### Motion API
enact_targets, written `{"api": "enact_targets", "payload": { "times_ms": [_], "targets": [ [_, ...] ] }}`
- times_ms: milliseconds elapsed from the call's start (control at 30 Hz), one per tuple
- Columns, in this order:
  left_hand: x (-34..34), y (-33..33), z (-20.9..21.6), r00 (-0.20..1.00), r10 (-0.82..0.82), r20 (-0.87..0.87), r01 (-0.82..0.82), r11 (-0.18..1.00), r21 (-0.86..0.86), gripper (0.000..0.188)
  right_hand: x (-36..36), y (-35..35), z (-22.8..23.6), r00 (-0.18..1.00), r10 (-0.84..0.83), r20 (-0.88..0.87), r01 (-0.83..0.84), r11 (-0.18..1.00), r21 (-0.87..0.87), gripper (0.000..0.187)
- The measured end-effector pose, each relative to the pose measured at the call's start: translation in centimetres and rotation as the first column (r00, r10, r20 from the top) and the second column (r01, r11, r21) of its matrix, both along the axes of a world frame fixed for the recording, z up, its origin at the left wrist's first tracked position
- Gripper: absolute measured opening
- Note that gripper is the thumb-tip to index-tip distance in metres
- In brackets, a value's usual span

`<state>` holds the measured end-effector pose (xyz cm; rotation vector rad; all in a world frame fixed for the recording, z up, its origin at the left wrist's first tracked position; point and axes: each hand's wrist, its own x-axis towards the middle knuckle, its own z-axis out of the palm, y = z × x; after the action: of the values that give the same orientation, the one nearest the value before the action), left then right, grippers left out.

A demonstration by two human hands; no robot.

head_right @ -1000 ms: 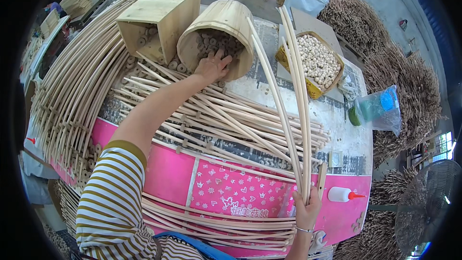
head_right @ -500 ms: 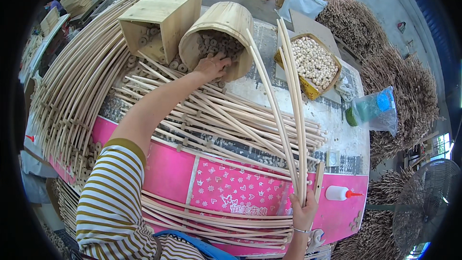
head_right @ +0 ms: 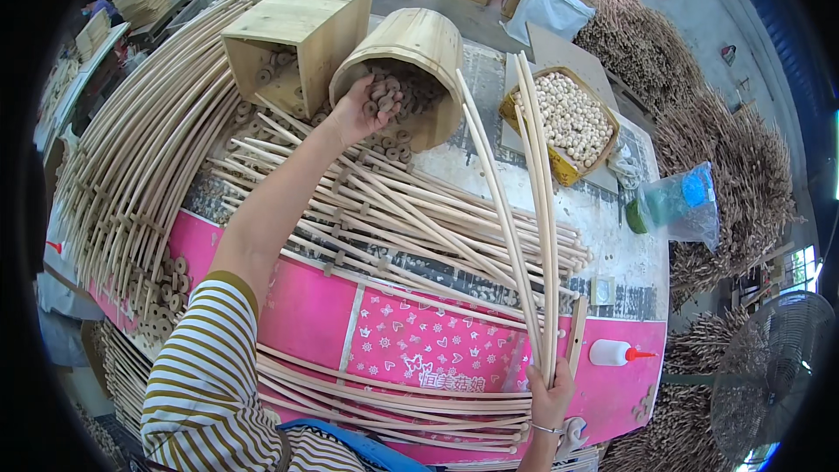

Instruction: Assembling bamboo poles into a screen structure using small wooden rings and adhesive.

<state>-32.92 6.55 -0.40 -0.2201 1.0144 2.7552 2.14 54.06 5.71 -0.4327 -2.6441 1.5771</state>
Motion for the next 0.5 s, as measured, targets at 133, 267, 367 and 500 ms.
{"api": "enact_targets", "payload": {
  "times_ms": [133,267,367,500],
  "targets": [
    [2.2,0.0,0.4,0.999,-0.025,-0.024,0.029,0.989,0.146,0.043,0.6,-0.4,0.0,0.999,0.029,0.025,-0.03,0.998,0.05,0.016],
    [5.2,0.0,0.8,0.998,0.054,-0.016,-0.051,0.99,0.132,0.031,1.2,-0.9,0.5,0.995,0.101,-0.008,-0.099,0.983,0.154,0.016],
    [8.2,-0.8,1.2,0.999,0.051,-0.003,-0.049,0.983,0.177,0.022,1.8,-1.5,0.9,0.982,0.183,-0.034,-0.174,0.966,0.192,0.018],
    [11.9,-2.0,1.6,0.993,0.083,0.087,-0.111,0.915,0.388,0.032,2.8,-2.5,0.9,0.972,0.233,-0.029,-0.223,0.956,0.192,0.019]
  ]
}}
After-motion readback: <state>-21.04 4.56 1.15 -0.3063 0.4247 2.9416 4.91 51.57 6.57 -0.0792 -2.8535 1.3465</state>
